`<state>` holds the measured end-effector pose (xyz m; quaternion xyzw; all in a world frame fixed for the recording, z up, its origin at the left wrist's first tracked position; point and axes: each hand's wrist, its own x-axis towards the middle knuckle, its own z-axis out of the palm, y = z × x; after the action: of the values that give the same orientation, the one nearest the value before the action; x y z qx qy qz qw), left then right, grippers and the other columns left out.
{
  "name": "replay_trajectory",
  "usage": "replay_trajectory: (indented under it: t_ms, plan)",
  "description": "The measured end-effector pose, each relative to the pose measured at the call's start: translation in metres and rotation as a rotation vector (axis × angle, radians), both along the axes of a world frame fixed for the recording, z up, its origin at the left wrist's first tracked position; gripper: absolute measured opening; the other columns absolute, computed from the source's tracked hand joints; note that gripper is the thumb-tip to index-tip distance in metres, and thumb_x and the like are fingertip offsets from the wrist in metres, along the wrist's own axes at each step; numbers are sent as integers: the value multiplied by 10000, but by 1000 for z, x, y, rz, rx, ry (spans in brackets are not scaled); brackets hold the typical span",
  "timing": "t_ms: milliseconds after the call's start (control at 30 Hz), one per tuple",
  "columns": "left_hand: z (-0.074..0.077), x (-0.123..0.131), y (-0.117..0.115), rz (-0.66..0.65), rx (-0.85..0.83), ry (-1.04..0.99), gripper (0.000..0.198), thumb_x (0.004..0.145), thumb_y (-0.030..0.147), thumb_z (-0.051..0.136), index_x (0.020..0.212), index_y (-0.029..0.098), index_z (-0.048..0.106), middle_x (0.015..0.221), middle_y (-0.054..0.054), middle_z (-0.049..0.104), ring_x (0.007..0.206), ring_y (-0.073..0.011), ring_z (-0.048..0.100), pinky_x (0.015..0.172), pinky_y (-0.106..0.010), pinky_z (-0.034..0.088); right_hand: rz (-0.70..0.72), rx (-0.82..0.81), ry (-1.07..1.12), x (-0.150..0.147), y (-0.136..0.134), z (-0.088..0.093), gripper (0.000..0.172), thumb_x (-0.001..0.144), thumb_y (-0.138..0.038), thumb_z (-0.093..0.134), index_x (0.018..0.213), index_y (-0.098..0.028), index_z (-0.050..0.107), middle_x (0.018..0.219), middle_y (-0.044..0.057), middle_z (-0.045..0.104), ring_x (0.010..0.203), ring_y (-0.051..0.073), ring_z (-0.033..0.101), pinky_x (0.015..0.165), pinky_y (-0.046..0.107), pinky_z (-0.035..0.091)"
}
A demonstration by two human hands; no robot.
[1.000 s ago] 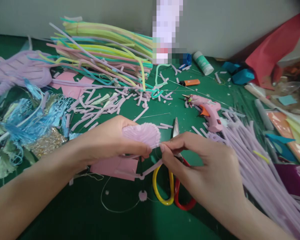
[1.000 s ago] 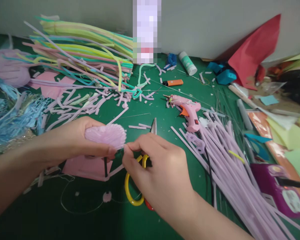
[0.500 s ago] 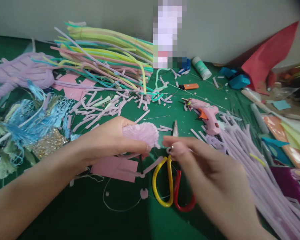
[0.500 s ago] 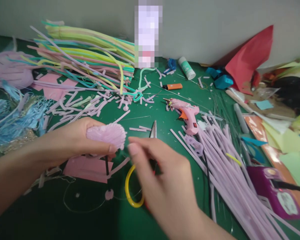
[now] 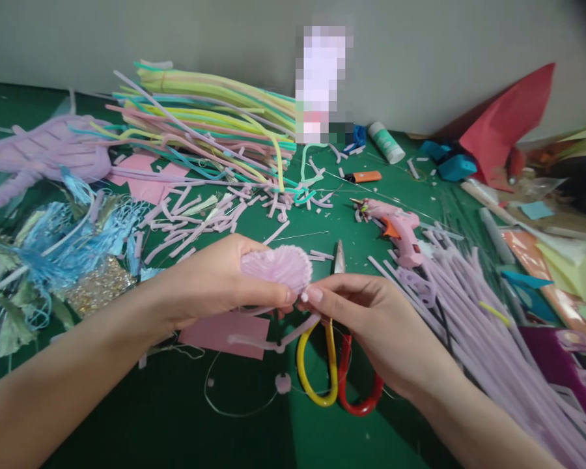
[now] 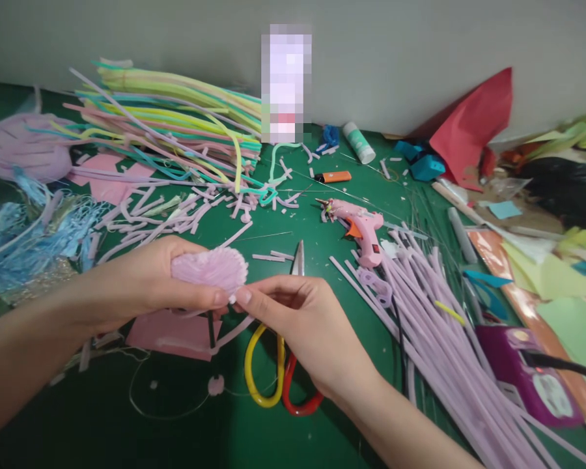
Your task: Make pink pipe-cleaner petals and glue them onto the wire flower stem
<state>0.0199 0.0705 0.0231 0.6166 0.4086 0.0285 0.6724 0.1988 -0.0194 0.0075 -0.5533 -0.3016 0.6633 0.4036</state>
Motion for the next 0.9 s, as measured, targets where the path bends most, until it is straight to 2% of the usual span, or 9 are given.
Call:
replay_trajectory:
  t_ms: [167, 467, 633, 733, 800, 900]
  plan:
    - [1, -1, -1, -4, 2, 3, 209, 732, 369, 727, 673, 175, 674, 582, 23, 563, 535, -95, 444, 478, -188, 305, -31, 43, -106, -2, -1, 0, 144, 671, -339, 833, 775, -251, 789, 745, 8, 761, 698, 148, 682, 652, 233, 515]
    - [-1, -1, -1, -4, -8, -27, 180, 710, 358, 731, 671, 189, 683, 575, 27, 567, 511, -95, 455, 467, -193, 320, -44, 73, -148, -3, -3, 1, 174, 667, -361, 827, 721, -219, 743, 705, 13, 727, 657, 172, 670, 651, 288, 542]
    - [10, -1, 3, -64, 5, -19, 158, 744, 349, 667, 786, 202, 708, 676, 0, 633, 572, -136, 544, 506, -218, 376, -45, 106, -85, -1, -3, -2, 105, 716, -328, 800, 746, -236, 761, 725, -2, 736, 683, 138, 665, 654, 241, 525]
    - [14, -1, 4, -79, 47, 29, 170, 777, 350, 640, 772, 188, 693, 662, 2, 617, 570, -133, 529, 502, -218, 367, -85, 102, -87, -1, -3, -3, 95, 688, -291, 824, 715, -233, 755, 691, -26, 717, 625, 96, 619, 592, 192, 478]
    - [13, -1, 4, -86, 53, 22, 185, 801, 356, 629, 749, 185, 677, 640, 12, 592, 563, -122, 504, 500, -211, 357, -93, 94, -103, -1, -3, -2, 121, 664, -294, 841, 704, -225, 751, 681, -30, 711, 605, 92, 605, 568, 189, 460]
    - [8, -3, 3, -49, 34, -28, 187, 809, 372, 642, 759, 195, 679, 649, 18, 600, 566, -113, 504, 502, -200, 358, -50, 89, -102, 2, -3, -3, 169, 691, -371, 823, 738, -219, 765, 721, -4, 737, 657, 116, 641, 622, 211, 490]
